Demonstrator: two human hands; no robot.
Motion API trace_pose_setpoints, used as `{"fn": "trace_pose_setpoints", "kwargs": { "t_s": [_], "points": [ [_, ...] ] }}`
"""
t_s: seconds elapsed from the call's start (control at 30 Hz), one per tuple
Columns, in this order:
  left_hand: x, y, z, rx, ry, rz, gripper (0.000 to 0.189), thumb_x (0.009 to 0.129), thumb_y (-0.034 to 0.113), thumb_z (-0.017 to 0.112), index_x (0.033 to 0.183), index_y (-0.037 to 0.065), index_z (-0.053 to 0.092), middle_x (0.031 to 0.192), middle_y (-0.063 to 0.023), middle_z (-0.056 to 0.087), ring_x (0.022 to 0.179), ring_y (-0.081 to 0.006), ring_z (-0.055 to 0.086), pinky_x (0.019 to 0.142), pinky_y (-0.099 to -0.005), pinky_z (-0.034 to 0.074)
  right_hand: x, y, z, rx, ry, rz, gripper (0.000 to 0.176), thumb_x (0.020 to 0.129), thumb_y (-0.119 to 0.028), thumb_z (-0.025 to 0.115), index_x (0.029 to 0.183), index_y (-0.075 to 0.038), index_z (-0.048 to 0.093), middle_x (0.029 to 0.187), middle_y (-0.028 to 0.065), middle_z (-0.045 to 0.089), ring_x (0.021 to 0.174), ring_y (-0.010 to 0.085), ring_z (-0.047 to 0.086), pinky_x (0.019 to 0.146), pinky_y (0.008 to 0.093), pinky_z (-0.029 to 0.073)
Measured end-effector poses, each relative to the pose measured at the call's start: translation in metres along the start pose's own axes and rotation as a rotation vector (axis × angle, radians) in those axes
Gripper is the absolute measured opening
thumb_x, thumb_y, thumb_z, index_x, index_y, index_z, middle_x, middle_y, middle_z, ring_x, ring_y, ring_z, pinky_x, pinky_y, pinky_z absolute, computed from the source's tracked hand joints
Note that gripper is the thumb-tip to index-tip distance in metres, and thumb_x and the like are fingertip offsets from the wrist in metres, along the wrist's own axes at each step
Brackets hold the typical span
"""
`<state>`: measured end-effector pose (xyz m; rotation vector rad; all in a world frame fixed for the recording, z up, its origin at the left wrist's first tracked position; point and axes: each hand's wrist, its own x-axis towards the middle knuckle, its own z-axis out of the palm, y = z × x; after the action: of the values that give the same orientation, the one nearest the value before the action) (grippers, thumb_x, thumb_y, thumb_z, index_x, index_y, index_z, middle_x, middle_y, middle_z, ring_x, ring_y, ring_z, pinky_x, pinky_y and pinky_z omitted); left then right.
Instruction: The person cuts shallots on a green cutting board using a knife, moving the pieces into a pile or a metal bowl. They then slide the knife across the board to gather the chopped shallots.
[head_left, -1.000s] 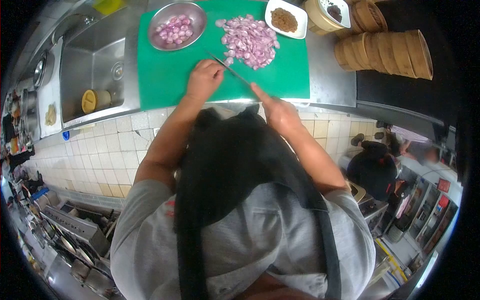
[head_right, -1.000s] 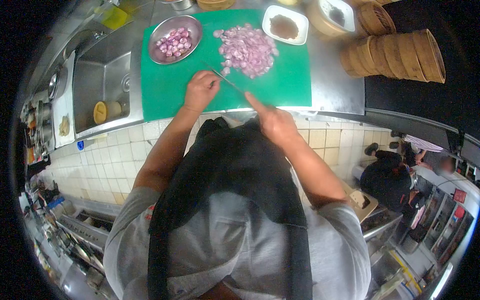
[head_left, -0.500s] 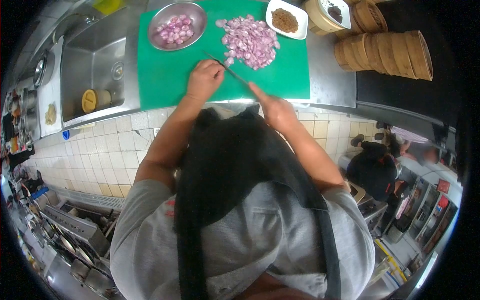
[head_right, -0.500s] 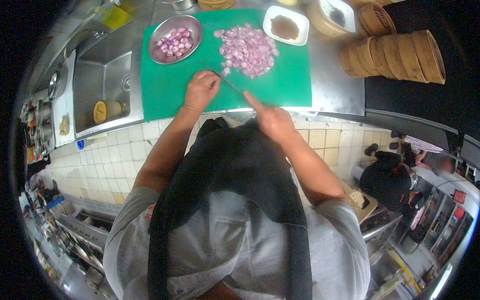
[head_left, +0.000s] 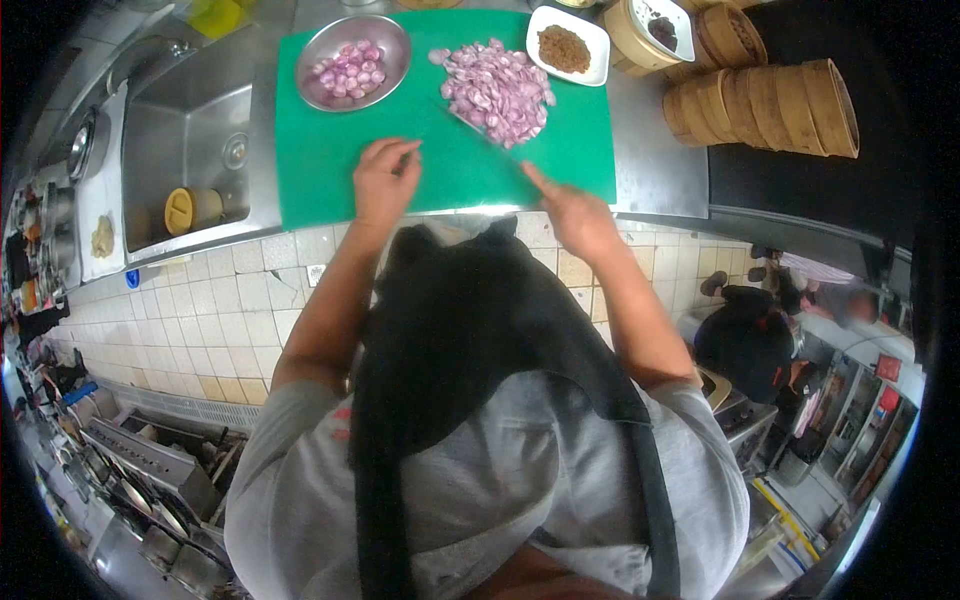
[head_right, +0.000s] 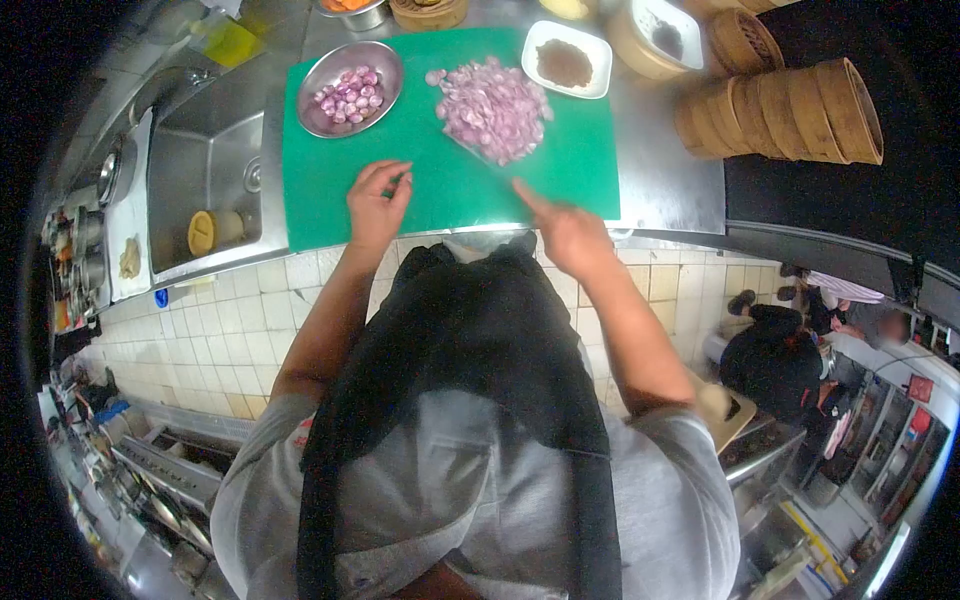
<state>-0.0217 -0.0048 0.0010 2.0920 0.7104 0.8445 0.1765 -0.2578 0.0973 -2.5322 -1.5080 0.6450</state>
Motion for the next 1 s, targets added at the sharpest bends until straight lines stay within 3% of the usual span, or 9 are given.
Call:
{"fn": "trace_pose_setpoints", "kwargs": {
  "t_s": [0.07,0.13,0.23,0.33,0.53,0.63,0.83,0.93,1.0],
  "points": [
    [0.013,0.023,-0.006,0.188,-0.02,0.218,0.034,0.088,0.016,0.085,0.121,0.011,0.08,0.13,-0.0118,0.072,0.12,-0.0277,0.067,0.105,-0.0447,0.056,-0.002,-0.006,-0.026,-0.084,0.017,0.007,0.065,0.103,-0.015,0.061,0.163,-0.035,0.047,0.115,0.0235,0.075,0.102,0.0394,0.074,0.086,0.0505,0.06],
    [0.022,0.042,0.003,0.172,-0.107,0.271,0.05,0.09,0.042,0.084,0.134,0.02,0.076,0.153,-0.0149,0.057,0.149,-0.0448,0.041,0.122,-0.0594,0.038,-0.005,-0.006,-0.036,-0.145,0.114,-0.023,0.06,0.1,-0.013,0.061,0.157,-0.031,0.057,0.106,0.0208,0.073,0.095,0.0386,0.074,0.081,0.0499,0.061],
    [0.031,0.08,0.018,0.219,-0.234,0.381,0.062,0.091,0.056,0.08,0.146,0.029,0.069,0.173,-0.0181,0.033,0.158,-0.0562,0.021,0.126,-0.0687,0.025,-0.003,0.002,-0.041,-0.192,0.269,-0.126,0.055,0.095,-0.01,0.063,0.147,-0.027,0.068,0.1,0.0168,0.072,0.09,0.0375,0.074,0.078,0.0485,0.061],
    [0.037,0.092,0.037,0.242,-0.409,0.406,0.069,0.092,0.065,0.074,0.154,0.036,0.062,0.18,-0.0181,0.02,0.161,-0.0591,0.009,0.128,-0.0725,0.014,-0.006,-0.011,-0.062,-0.244,0.329,-0.137,0.049,0.09,-0.007,0.063,0.134,-0.024,0.076,0.097,0.0148,0.072,0.087,0.0363,0.074,0.079,0.0475,0.061],
    [0.056,0.07,0.063,0.361,-0.4,0.361,0.078,0.094,0.066,0.071,0.163,0.038,0.05,0.182,-0.0157,0.011,0.162,-0.0585,0.001,0.129,-0.072,0.006,-0.027,-0.009,-0.101,-0.258,0.36,-0.033,0.045,0.09,-0.007,0.062,0.127,-0.026,0.079,0.09,0.0118,0.07,0.083,0.0371,0.073,0.077,0.0477,0.059],
    [0.061,0.066,0.069,0.355,-0.417,0.333,0.08,0.095,0.063,0.072,0.165,0.033,0.048,0.183,-0.0123,0.014,0.163,-0.0578,0.002,0.129,-0.0718,0.005,-0.043,-0.006,-0.115,-0.263,0.321,0.024,0.044,0.092,-0.008,0.062,0.127,-0.027,0.079,0.089,0.0118,0.069,0.082,0.0377,0.072,0.077,0.0484,0.058],
    [0.072,0.042,0.071,0.389,-0.356,0.261,0.082,0.095,0.061,0.073,0.161,0.017,0.053,0.178,-0.0086,0.03,0.165,-0.0506,0.008,0.132,-0.0677,0.006,-0.081,0.008,-0.141,-0.083,0.261,0.198,0.044,0.089,-0.009,0.077,0.131,-0.02,0.078,0.098,0.0142,0.07,0.096,0.0387,0.071,0.085,0.0471,0.055],
    [0.082,0.037,0.052,0.26,-0.245,0.305,0.063,0.093,0.051,0.079,0.146,0.017,0.069,0.165,-0.0094,0.052,0.16,-0.0454,0.028,0.13,-0.0625,0.023,-0.095,0.022,-0.145,0.078,0.266,0.232,0.043,0.091,-0.008,0.076,0.134,-0.014,0.076,0.097,0.0177,0.07,0.092,0.0368,0.071,0.082,0.043,0.053],
    [0.096,0.026,0.037,0.114,-0.167,0.331,0.049,0.093,0.042,0.081,0.134,0.016,0.076,0.146,-0.009,0.067,0.144,-0.0401,0.051,0.122,-0.0564,0.037,-0.102,0.029,-0.136,0.21,0.304,0.237,0.042,0.092,-0.006,0.077,0.134,-0.01,0.076,0.095,0.0167,0.071,0.088,0.031,0.07,0.082,0.0407,0.053]
  ]
}}
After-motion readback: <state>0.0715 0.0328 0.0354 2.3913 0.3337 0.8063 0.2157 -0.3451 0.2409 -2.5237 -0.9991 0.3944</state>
